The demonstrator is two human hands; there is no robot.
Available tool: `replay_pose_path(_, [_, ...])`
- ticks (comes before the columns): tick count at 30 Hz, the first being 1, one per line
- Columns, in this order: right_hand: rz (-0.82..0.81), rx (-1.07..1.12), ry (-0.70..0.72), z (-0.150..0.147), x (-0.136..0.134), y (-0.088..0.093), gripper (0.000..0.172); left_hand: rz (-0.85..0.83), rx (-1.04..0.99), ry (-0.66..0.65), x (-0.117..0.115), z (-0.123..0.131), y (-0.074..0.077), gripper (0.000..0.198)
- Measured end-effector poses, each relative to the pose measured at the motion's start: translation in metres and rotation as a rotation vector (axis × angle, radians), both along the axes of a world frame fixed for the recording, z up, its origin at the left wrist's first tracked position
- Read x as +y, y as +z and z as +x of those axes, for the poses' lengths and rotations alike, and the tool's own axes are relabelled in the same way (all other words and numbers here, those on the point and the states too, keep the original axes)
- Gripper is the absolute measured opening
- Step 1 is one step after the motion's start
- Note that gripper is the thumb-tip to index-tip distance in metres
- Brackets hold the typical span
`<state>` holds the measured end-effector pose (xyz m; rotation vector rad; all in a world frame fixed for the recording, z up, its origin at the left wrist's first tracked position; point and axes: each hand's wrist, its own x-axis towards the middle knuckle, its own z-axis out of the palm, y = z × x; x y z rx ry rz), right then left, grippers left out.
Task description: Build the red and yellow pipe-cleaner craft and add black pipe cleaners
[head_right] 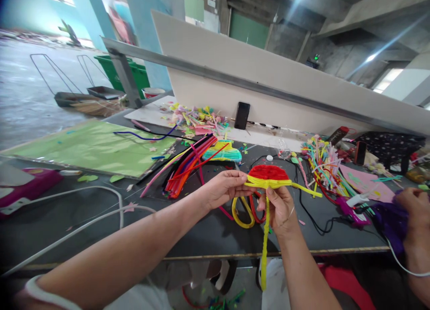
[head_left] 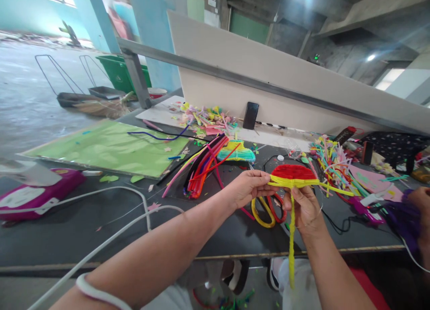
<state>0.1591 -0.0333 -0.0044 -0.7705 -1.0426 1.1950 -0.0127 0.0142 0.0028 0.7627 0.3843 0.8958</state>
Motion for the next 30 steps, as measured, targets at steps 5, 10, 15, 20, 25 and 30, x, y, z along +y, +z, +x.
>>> replay_pose_path(5, [-0.021, 0.003, -0.054, -0.0045, -0.0016, 0.0026, 0.019, 0.028, 0.02, -0.024, -0.0009, -0.0001, 0.0008, 0.027])
replay_pose_path(10, [-0.027, 0.007, -0.075, -0.0065, -0.0019, 0.0017, 0.017, 0.11, 0.169, 0.002, -0.0013, 0.002, -0.0004, 0.033])
replay_pose_path(15, [-0.029, 0.01, -0.029, -0.0057, -0.0022, 0.0003, 0.012, 0.19, 0.228, 0.13, 0.001, 0.004, -0.0025, 0.036])
replay_pose_path(20, [-0.075, 0.056, 0.02, -0.0036, -0.0007, -0.0019, 0.013, 0.297, 0.226, 0.234, 0.0021, 0.0049, -0.0025, 0.031])
replay_pose_path(25, [-0.146, 0.146, 0.022, -0.0011, 0.0012, -0.0032, 0.014, 0.301, 0.18, 0.21, 0.0015, 0.0046, -0.0031, 0.03])
replay_pose_path(30, [-0.191, 0.186, 0.017, -0.0005, 0.0, -0.0027, 0.014, 0.283, 0.143, 0.169, 0.0013, 0.0031, -0.0028, 0.029])
